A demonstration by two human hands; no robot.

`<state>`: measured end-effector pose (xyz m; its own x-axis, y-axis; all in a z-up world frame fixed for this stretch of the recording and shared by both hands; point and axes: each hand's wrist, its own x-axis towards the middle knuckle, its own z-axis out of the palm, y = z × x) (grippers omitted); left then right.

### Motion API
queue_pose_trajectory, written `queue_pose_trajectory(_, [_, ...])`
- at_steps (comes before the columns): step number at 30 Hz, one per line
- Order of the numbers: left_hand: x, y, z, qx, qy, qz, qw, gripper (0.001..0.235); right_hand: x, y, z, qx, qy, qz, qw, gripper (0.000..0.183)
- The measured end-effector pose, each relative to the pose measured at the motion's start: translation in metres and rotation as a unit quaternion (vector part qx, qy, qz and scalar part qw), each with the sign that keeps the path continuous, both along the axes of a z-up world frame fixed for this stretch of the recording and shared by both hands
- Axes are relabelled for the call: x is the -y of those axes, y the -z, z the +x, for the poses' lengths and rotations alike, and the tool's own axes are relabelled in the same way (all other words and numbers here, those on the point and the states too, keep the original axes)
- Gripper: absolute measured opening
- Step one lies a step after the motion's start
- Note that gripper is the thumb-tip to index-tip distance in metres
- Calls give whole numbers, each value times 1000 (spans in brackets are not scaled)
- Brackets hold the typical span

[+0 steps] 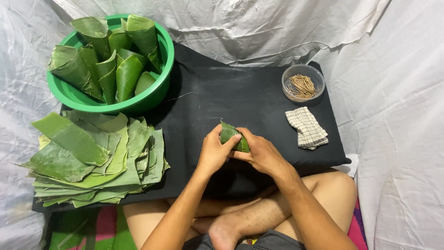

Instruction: Cleaning banana leaves with a cloth and folding them into cone shapes for food packaging.

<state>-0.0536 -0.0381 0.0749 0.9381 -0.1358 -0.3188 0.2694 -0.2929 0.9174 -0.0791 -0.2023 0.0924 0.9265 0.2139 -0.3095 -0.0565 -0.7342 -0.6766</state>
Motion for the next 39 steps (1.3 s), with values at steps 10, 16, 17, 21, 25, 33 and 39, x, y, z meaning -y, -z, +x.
queue_pose_trajectory(10, [6,1,2,-2,18,18,1000,52,0,1,1,17,-14,-59,998,79])
queue_pose_trajectory(16, [2,8,2,4,-25,-6,1000,49,6,3,-3,-3,88,87,992,77])
queue_pose_trajectory(17, [1,15,4,16,-47,-33,998,49,11,15,-2,-7,135,183,974,63])
queue_pose_trajectory(21, [-1,22,3,26,-85,-119,989,49,17,33,-4,-15,205,399,894,43])
queue_pose_trajectory(25, [3,19,1,25,-88,-120,989,52,20,42,-6,-5,246,427,870,44])
queue_pose_trajectory(33, [13,23,12,4,-44,12,999,64,30,44,-7,2,270,436,858,47])
queue_pose_trajectory(39, [23,19,18,-17,-53,-27,998,91,41,48,-6,26,290,428,856,41])
